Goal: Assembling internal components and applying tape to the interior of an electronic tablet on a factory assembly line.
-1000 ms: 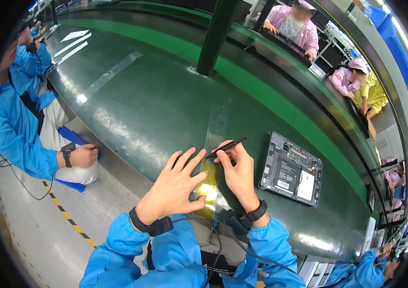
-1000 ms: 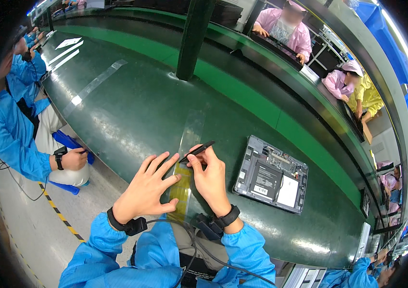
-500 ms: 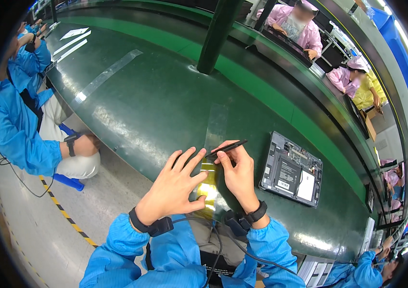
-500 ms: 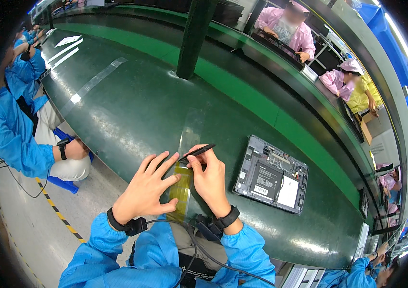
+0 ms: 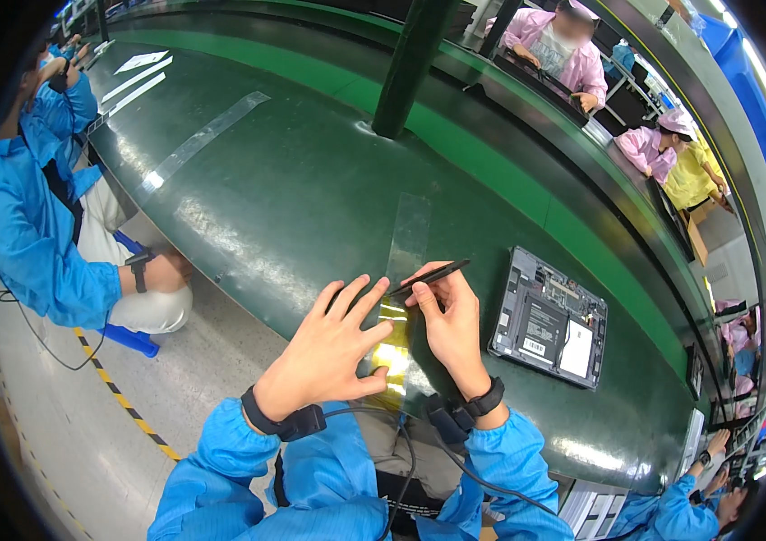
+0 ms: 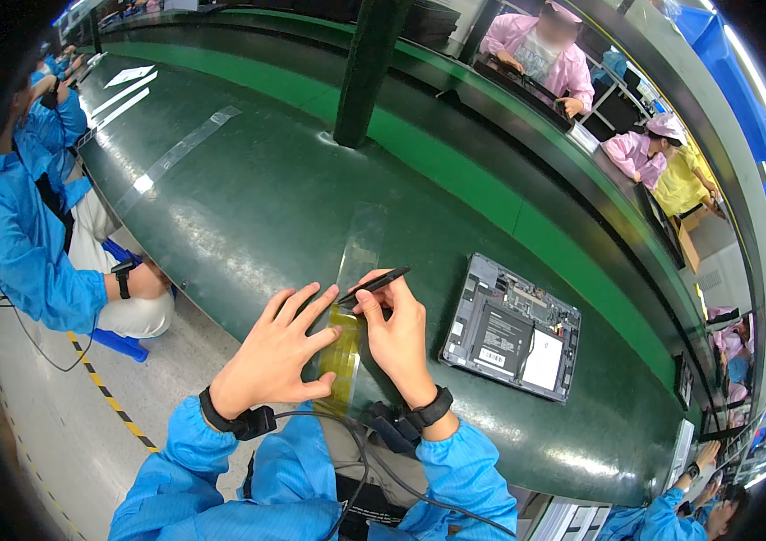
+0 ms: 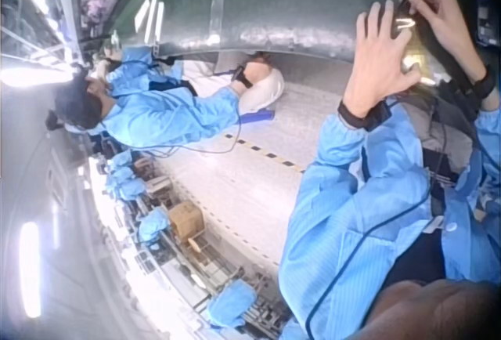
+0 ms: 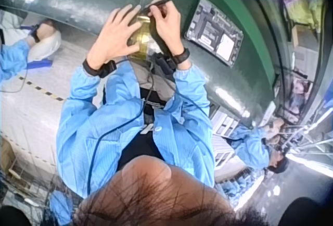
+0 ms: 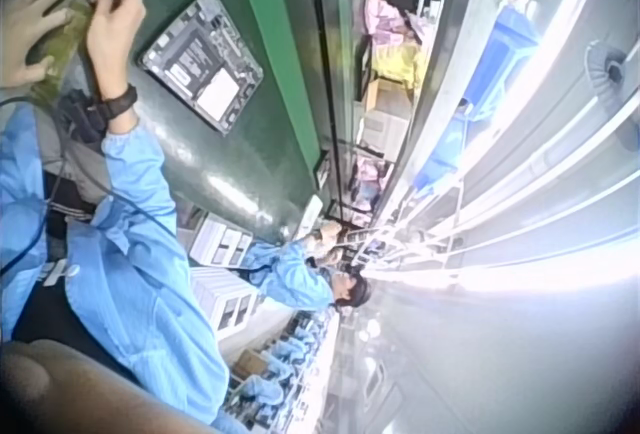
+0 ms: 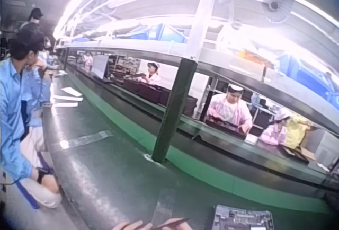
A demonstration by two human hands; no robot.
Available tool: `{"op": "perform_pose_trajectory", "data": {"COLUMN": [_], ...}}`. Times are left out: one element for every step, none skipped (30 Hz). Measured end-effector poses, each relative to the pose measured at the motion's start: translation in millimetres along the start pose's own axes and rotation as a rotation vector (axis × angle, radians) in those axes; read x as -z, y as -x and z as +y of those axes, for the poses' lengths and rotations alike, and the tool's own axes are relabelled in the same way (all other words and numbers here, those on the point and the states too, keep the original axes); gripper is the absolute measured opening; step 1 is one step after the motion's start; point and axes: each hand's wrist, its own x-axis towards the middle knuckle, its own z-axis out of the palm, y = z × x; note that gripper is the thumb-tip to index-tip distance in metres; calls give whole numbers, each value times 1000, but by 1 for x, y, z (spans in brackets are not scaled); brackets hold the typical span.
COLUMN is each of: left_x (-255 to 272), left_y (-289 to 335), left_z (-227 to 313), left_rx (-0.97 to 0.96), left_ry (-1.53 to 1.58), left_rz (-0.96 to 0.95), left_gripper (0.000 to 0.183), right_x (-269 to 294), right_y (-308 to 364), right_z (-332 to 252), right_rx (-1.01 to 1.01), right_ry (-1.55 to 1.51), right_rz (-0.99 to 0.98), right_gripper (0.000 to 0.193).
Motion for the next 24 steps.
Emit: {"op": "perform_pose_trajectory", "data": {"left_x": [1, 1, 1, 1, 1, 0, 0, 1, 1, 1, 1, 2, 2, 2, 2, 2, 2, 2, 2, 2, 2, 3, 3, 2], "left_y": [0, 0, 0, 0, 0, -1, -1, 0, -1, -1, -1, -1, -1, -1, -1, -2, -3, -2, -2, -2, -1, -1, 0, 1], "left_z": [0, 0, 0, 0, 0, -1, -1, -1, -1, -1, -1, -1, -1, -1, -1, -1, -1, -1, -1, -1, -2, -2, -2, -3], "left_rx": [-3, -4, -6, -9, -9, -19, -28, -29, -30, -31, -32, -24, -16, -16, -18, -21, -22, -23, -24, -23, -35, -48, -48, -52], "left_ry": [-4, -4, -7, -10, -10, -19, -29, -29, -29, -28, -28, -26, -24, -23, -20, -16, -15, -18, -22, -22, -37, -51, -52, -55], "left_rz": [-2, -3, -7, -12, -12, -8, -5, -6, -7, -9, -10, -15, -21, -22, -21, -20, -18, -24, -29, -29, -31, -33, -33, -33], "left_gripper": [52, 52, 52, 52, 52, 50, 48, 48, 48, 48, 48, 50, 52, 52, 52, 52, 52, 52, 52, 52, 52, 51, 51, 51], "right_x": [-1, -1, -1, -1, -1, -1, -1, -1, -1, -1, -1, -1, -1, 0, 0, 1, 1, 1, 2, 2, 1, 1, 1, 0], "right_y": [0, 0, 0, 0, 0, 0, 0, 0, 0, 0, 0, 0, 0, 1, 1, 1, 1, 1, 1, 1, 2, 2, 3, 4], "right_z": [0, -1, -1, -2, -3, -3, -4, -4, -6, -8, -9, -10, -11, -12, -12, -11, -11, -12, -14, -15, -15, -16, -16, -16], "right_rx": [4, 7, 8, 9, 11, 11, 12, 14, 14, 24, 33, 33, 69, 105, 105, 138, 171, 170, 166, 162, 161, 169, 178, 177], "right_ry": [-28, -55, -55, -31, -7, -7, 4, 16, 16, 28, 40, 40, 76, 112, 114, 136, 159, 158, 160, 161, 161, 160, 160, 159], "right_rz": [15, 30, 31, 22, 14, 14, 13, 12, 13, 13, 13, 13, 14, 15, 15, 16, 16, 15, 22, 30, 30, 38, 46, 45], "right_gripper": [12, 12, 12, 12, 12, 12, 12, 12, 12, 13, 14, 14, 15, 17, 17, 17, 18, 18, 18, 18, 18, 17, 16, 16]}}
